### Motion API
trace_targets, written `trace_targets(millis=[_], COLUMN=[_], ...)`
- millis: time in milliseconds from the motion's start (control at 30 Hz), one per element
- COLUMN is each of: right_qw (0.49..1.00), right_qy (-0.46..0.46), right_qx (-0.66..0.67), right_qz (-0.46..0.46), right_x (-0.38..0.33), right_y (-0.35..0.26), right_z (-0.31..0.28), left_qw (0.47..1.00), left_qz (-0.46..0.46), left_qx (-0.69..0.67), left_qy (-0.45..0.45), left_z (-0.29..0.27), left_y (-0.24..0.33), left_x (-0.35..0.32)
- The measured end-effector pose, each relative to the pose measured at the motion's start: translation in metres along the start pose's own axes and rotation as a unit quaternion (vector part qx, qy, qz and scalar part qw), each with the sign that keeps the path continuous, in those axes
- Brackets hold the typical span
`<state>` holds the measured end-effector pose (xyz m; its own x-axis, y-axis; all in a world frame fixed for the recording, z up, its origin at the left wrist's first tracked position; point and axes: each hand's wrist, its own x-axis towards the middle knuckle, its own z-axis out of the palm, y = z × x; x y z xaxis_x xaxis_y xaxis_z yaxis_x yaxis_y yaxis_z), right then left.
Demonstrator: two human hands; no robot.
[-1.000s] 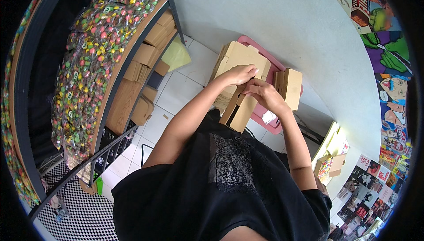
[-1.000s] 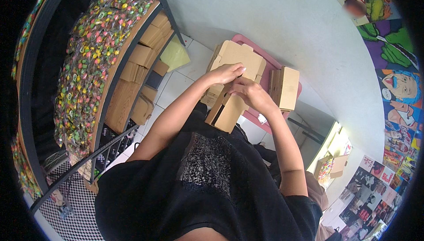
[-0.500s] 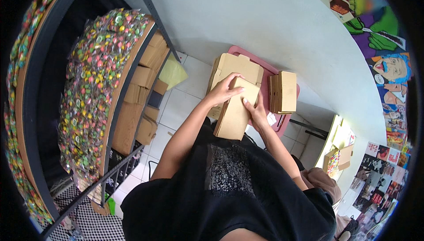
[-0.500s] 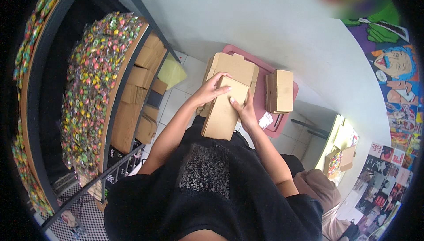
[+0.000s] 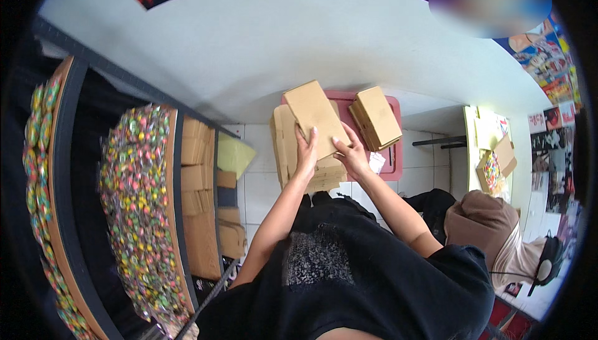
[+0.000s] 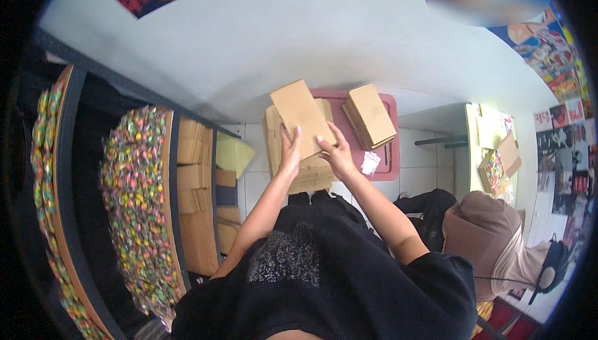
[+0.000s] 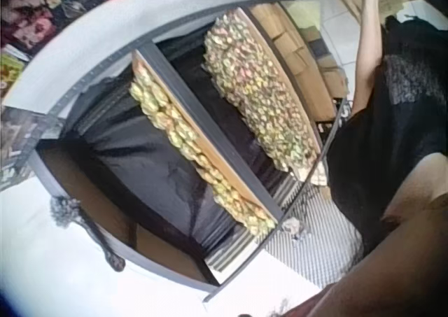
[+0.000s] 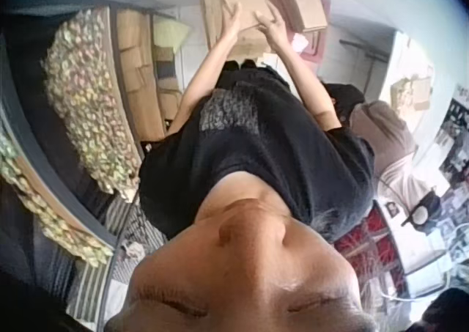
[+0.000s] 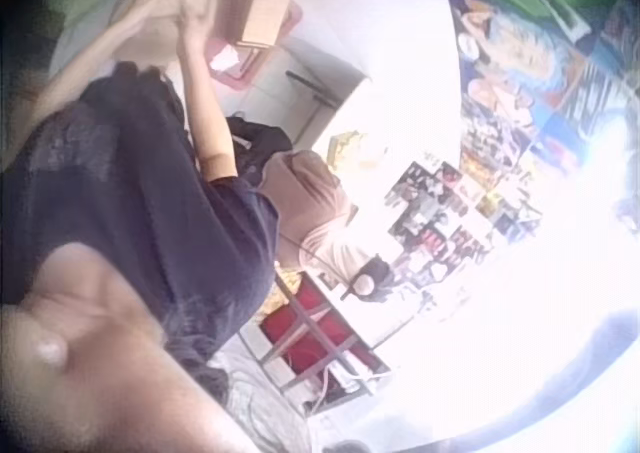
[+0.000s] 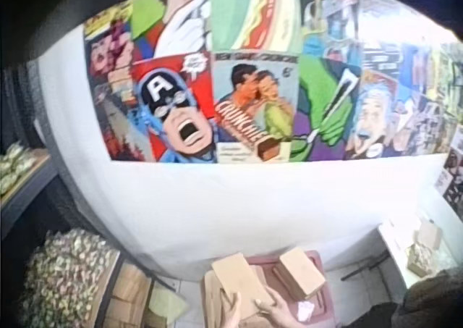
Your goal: The person assembles flat-packed cardboard boxes by hand. They pick up a flat sheet, fold the side flaps and bottom panels to form a box, and place the finished box on a growing stack on a pink tray. The process is repeated continuously throughout the clip.
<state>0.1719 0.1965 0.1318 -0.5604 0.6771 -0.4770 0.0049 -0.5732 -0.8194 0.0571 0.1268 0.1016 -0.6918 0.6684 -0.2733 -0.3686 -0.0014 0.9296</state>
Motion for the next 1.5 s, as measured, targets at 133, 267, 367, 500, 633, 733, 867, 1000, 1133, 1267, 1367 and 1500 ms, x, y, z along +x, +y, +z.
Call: trace_targets(millis=[133, 267, 367, 500, 633, 733, 867, 1000, 1133, 1267, 1367, 1500], right_qw=[0.989, 0.984, 0.973, 0.901, 0.746, 0.672, 0.693, 0.692, 0.743, 0.744, 0.720, 0.705], right_qy=[0.136, 0.152, 0.216, 0.310, 0.405, 0.356, 0.034, -0.111, -0.107, -0.119, -0.129, -0.138], right_qx=[0.055, 0.072, -0.012, -0.284, -0.473, -0.523, -0.579, -0.667, -0.643, -0.644, -0.666, -0.675], right_qz=[-0.025, -0.051, -0.073, -0.106, -0.234, -0.385, -0.428, -0.253, -0.148, -0.137, -0.143, -0.165], right_x=[0.013, 0.037, 0.052, 0.074, 0.061, 0.040, 0.019, 0.015, 0.026, 0.034, 0.031, 0.032], right_y=[-0.024, -0.031, -0.027, -0.019, -0.013, -0.010, 0.031, 0.102, 0.139, 0.142, 0.140, 0.143], right_z=[-0.078, -0.178, -0.214, -0.243, -0.208, -0.160, -0.106, -0.092, -0.086, -0.079, -0.080, -0.073], left_qw=[0.972, 0.946, 0.944, 0.953, 0.917, 0.888, 0.868, 0.866, 0.890, 0.890, 0.890, 0.883], left_qz=[-0.174, -0.216, -0.228, -0.138, -0.072, -0.069, -0.050, -0.096, -0.087, -0.055, -0.091, -0.014], left_qx=[0.046, 0.113, 0.191, 0.268, 0.389, 0.450, 0.490, 0.484, 0.438, 0.439, 0.441, 0.466], left_qy=[-0.151, -0.211, -0.143, -0.029, 0.048, 0.065, 0.063, 0.083, 0.093, 0.107, 0.068, 0.058], left_z=[0.018, -0.007, -0.028, -0.097, -0.141, -0.141, -0.137, -0.138, -0.146, -0.136, -0.112, -0.149], left_y=[0.013, -0.019, -0.051, -0.129, -0.143, -0.134, -0.130, -0.132, -0.131, -0.116, -0.083, -0.133], left_x=[-0.004, 0.002, -0.001, 0.023, 0.019, 0.017, 0.011, 0.012, 0.010, 0.005, -0.004, 0.001])
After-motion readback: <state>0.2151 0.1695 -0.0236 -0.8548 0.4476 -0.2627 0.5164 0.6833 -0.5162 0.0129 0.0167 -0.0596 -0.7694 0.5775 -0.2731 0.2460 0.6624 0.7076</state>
